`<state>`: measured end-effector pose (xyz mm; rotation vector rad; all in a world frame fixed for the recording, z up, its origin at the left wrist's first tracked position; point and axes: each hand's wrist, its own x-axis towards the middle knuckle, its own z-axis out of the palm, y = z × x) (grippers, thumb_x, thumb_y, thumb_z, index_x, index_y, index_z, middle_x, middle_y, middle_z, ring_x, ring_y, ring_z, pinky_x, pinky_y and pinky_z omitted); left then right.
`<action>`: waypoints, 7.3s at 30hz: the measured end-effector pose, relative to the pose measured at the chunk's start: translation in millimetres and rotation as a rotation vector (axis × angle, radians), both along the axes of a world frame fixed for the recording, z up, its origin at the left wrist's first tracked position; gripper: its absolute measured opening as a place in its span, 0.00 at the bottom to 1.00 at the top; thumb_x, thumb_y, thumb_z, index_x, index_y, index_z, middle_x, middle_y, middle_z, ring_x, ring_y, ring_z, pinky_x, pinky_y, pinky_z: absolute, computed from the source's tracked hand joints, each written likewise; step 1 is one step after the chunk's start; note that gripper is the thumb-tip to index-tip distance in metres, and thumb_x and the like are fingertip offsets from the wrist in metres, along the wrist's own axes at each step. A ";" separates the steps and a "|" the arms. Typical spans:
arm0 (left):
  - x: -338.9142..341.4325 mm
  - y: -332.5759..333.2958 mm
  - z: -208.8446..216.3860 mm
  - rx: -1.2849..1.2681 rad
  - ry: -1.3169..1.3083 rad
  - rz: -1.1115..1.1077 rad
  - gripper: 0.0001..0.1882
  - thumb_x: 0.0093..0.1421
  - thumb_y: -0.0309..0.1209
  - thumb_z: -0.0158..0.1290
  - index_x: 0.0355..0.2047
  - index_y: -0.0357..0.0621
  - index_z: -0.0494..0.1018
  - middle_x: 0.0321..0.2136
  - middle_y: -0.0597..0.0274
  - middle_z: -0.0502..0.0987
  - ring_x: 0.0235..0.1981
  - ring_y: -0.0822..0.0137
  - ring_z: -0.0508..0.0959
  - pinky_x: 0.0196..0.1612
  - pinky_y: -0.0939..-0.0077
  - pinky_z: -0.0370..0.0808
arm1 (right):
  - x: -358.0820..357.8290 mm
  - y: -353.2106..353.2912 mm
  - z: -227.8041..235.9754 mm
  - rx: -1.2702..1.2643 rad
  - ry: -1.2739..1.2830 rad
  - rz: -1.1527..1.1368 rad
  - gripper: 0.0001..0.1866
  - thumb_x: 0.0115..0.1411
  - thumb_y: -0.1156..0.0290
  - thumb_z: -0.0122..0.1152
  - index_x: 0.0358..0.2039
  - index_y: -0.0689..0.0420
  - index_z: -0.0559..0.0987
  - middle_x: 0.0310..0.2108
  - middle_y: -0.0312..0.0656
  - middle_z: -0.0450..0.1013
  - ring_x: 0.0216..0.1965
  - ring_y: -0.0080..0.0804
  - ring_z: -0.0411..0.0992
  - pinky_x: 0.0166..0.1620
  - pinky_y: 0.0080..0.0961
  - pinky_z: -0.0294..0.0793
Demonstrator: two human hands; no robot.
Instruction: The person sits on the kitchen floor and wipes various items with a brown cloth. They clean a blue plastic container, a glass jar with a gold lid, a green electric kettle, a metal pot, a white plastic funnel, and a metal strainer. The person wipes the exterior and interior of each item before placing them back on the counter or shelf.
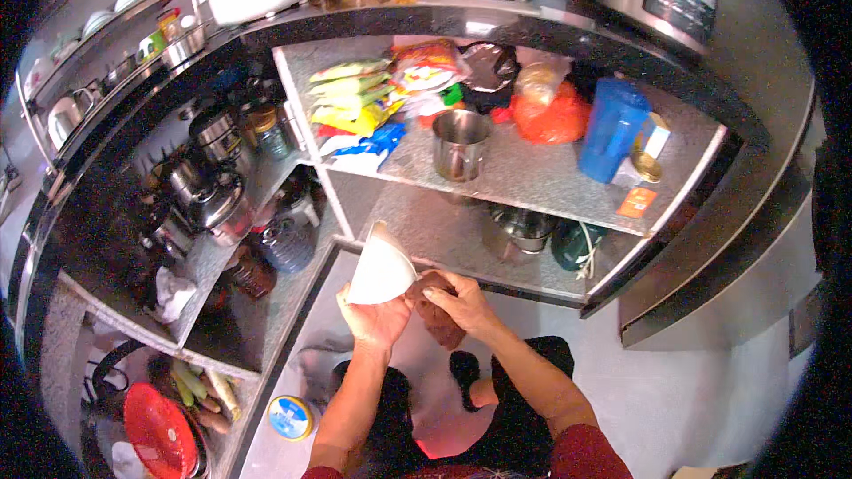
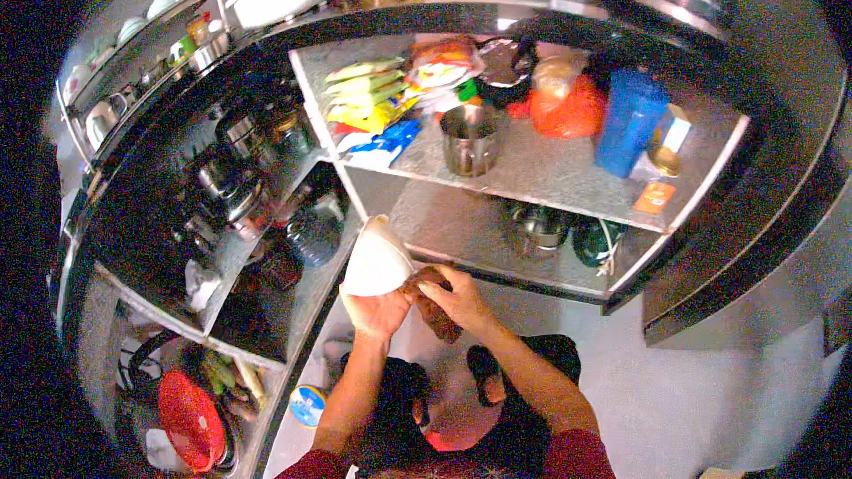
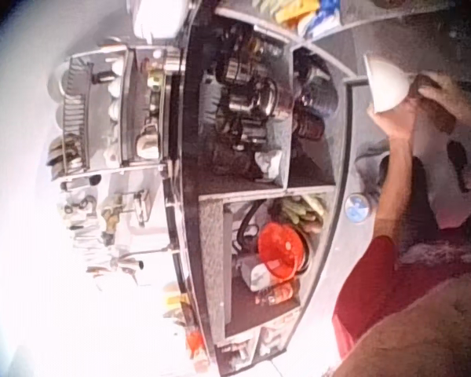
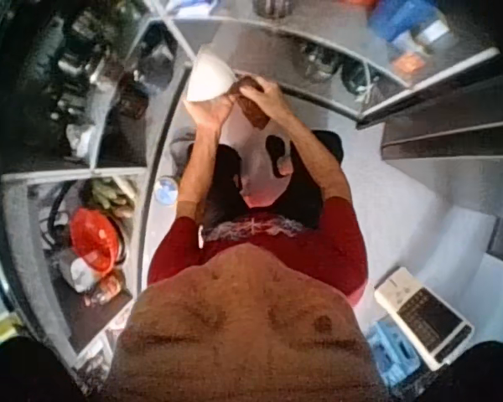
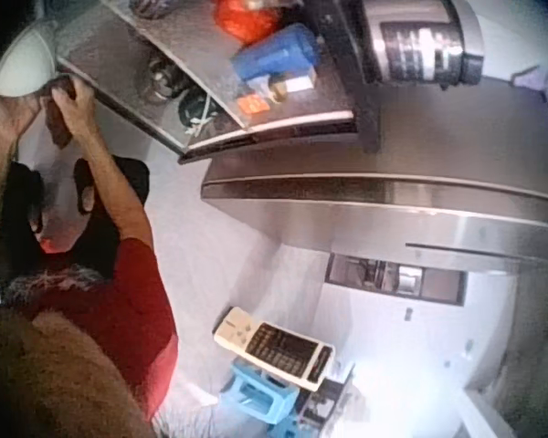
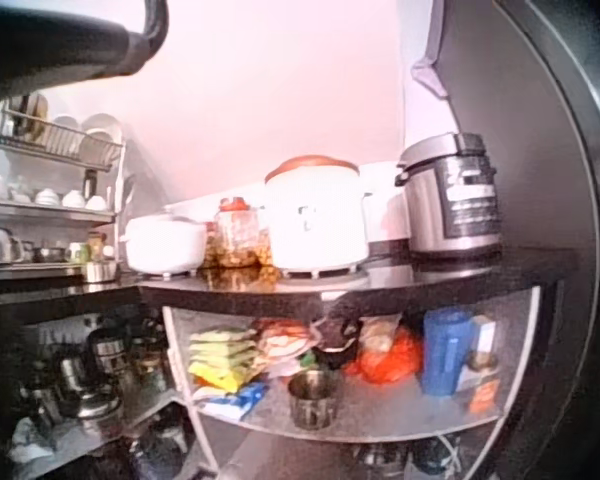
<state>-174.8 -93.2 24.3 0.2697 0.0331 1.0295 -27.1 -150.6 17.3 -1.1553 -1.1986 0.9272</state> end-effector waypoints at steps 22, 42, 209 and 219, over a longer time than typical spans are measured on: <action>-16.3 41.0 -46.4 -0.359 0.531 -0.084 0.17 0.50 0.47 0.54 0.32 0.49 0.72 0.28 0.66 0.75 0.28 0.65 0.72 0.31 0.68 0.66 | 227.8 73.5 112.5 -0.495 -1.527 -0.792 0.09 0.52 0.68 0.53 0.32 0.54 0.80 0.34 0.52 0.75 0.36 0.48 0.75 0.38 0.39 0.76; -42.6 55.5 -58.6 -0.403 0.479 -0.081 0.10 0.51 0.40 0.53 0.30 0.51 0.73 0.26 0.68 0.76 0.27 0.65 0.73 0.31 0.68 0.68 | 112.3 181.3 116.8 -0.011 -1.287 -0.812 0.18 0.48 0.56 0.59 0.35 0.55 0.78 0.33 0.50 0.74 0.39 0.47 0.72 0.39 0.42 0.72; -34.5 -8.6 -8.3 -0.063 0.305 0.305 0.34 0.42 0.47 0.50 0.50 0.43 0.65 0.45 0.55 0.71 0.45 0.55 0.71 0.49 0.62 0.69 | -55.8 11.6 48.4 0.727 -0.574 -0.128 0.23 0.50 0.69 0.59 0.47 0.57 0.66 0.55 0.55 0.55 0.57 0.54 0.55 0.58 0.49 0.51; -18.1 -8.8 -19.6 0.503 1.533 0.946 0.35 0.51 0.42 0.57 0.56 0.43 0.58 0.50 0.53 0.62 0.51 0.56 0.63 0.52 0.64 0.64 | -31.8 45.2 25.4 0.307 -0.215 -0.484 0.24 0.42 0.89 0.52 0.42 0.56 0.69 0.35 0.45 0.67 0.41 0.42 0.68 0.44 0.33 0.67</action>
